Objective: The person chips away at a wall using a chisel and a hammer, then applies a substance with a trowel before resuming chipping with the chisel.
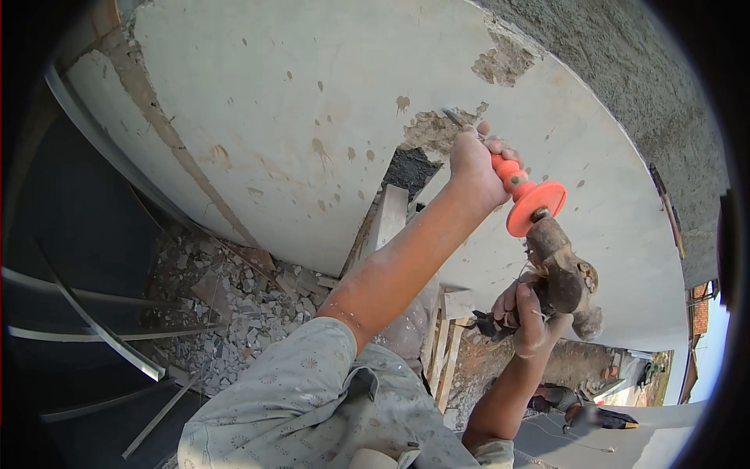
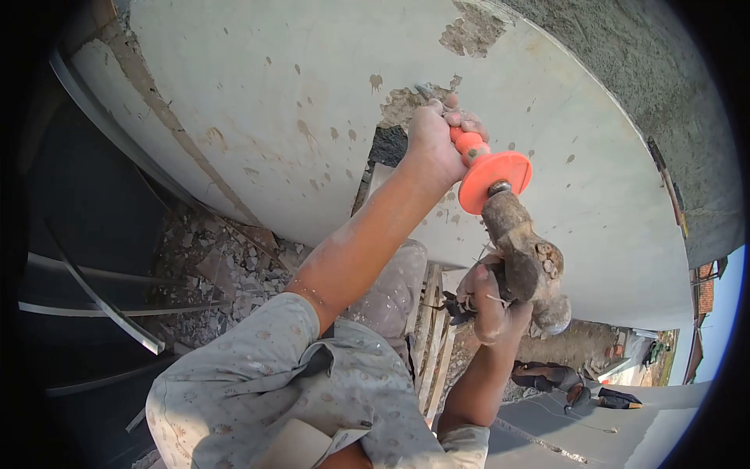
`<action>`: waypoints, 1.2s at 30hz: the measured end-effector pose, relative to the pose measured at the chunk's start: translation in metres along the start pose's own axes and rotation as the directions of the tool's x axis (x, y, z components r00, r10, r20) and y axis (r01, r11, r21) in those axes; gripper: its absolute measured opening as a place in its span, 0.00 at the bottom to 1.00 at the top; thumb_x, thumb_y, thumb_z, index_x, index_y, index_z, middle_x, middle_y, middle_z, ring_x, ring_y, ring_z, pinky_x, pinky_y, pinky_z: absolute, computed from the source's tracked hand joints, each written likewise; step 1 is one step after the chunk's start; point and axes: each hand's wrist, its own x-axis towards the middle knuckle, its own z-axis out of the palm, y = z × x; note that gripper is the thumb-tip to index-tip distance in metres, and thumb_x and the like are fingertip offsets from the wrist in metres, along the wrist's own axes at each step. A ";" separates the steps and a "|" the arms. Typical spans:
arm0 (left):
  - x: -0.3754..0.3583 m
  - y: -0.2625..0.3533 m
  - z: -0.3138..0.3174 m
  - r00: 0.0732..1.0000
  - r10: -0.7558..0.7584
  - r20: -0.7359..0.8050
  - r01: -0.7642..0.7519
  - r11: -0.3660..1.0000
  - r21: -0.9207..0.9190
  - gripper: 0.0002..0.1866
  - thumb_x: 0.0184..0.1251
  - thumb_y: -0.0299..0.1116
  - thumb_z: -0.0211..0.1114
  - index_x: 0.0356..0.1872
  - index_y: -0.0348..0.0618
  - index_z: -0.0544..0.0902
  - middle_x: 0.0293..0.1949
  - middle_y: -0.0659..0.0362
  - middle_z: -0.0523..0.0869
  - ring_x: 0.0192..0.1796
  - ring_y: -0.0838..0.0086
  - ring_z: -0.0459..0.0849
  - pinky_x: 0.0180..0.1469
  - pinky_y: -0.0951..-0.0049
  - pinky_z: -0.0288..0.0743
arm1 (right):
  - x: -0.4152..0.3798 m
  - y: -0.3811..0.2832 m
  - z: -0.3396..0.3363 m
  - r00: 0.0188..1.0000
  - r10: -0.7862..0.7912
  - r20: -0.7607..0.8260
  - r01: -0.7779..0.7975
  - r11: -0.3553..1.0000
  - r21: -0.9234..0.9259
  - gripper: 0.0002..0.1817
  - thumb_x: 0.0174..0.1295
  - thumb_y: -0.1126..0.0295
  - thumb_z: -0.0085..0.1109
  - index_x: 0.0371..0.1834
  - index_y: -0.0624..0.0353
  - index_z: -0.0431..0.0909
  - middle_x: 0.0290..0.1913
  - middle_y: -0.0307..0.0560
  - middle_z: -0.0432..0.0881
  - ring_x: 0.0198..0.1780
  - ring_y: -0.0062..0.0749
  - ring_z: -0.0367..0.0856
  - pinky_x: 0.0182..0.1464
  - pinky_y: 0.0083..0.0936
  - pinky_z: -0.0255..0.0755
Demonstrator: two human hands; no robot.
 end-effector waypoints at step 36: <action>0.000 0.001 -0.020 1.000 0.014 0.006 -0.014 0.996 0.093 0.15 0.76 0.45 0.37 0.39 0.51 0.70 0.14 0.69 0.64 0.18 0.80 0.64 0.21 0.77 0.65 | -0.035 -0.004 -0.026 0.994 0.105 -0.029 -0.103 0.993 0.050 0.15 0.56 0.71 0.56 0.43 0.67 0.66 0.21 0.46 0.70 0.17 0.30 0.70 0.18 0.26 0.68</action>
